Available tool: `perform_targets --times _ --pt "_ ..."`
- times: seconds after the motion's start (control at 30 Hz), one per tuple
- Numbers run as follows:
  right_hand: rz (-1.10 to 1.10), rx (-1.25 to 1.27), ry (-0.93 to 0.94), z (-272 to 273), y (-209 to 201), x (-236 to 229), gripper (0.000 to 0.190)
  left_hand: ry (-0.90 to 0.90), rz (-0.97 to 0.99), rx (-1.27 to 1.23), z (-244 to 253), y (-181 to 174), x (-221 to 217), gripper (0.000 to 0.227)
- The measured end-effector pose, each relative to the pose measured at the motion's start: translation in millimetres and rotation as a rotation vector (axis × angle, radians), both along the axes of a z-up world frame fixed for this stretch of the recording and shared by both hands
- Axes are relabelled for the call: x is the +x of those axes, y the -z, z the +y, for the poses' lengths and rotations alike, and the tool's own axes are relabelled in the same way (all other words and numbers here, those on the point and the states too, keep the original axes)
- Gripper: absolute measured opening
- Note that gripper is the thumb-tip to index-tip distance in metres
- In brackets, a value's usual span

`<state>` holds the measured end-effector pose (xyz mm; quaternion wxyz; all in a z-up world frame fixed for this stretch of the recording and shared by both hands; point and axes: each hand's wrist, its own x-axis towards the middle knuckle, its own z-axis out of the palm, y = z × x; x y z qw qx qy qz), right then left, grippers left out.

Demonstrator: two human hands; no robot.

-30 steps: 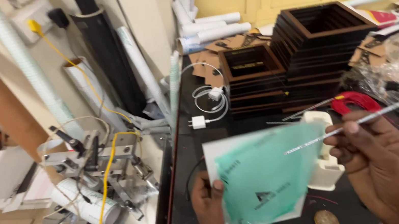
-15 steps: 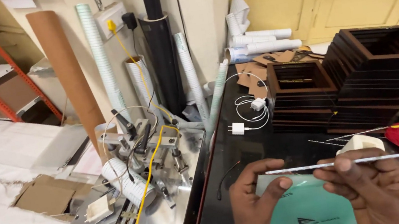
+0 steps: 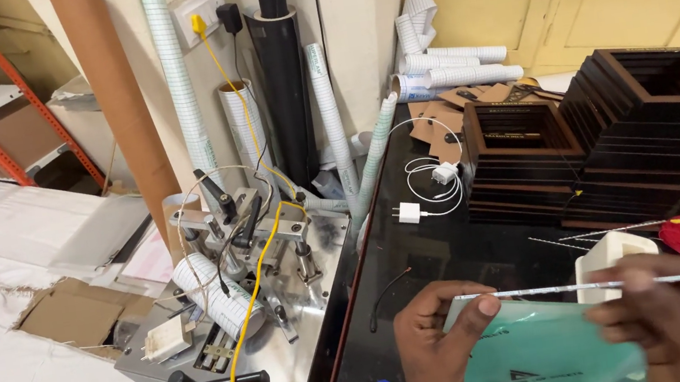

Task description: The person handles a teal laser-safe sheet on a workbench, measures it with a steel ruler, and works a length of red wire, twisting and trimming it with pliers. They then tape the wire flat against the sheet using a desk tape dispenser, pressing the tape down by hand.

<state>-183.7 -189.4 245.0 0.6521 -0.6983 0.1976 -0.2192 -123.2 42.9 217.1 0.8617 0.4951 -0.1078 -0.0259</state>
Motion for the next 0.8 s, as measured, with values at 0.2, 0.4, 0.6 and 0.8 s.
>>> perform_targets --times 0.2,0.4,0.6,0.8 --pt "-0.103 -0.249 0.024 -173.3 131.6 15.8 0.027 0.022 -0.027 0.016 2.9 2.3 1.6 0.029" --pt "-0.091 -0.574 0.111 -199.4 131.6 -19.8 0.03 -0.024 -0.128 -0.009 -1.1 20.1 7.2 0.025" --pt "0.092 -0.405 0.255 -62.4 28.4 -44.7 0.026 -0.055 -0.036 0.06 1.9 41.4 15.4 0.026" --pt "-0.304 0.254 0.049 -60.8 49.5 -44.1 0.038 -0.074 0.146 0.198 6.8 55.2 26.0 0.024"
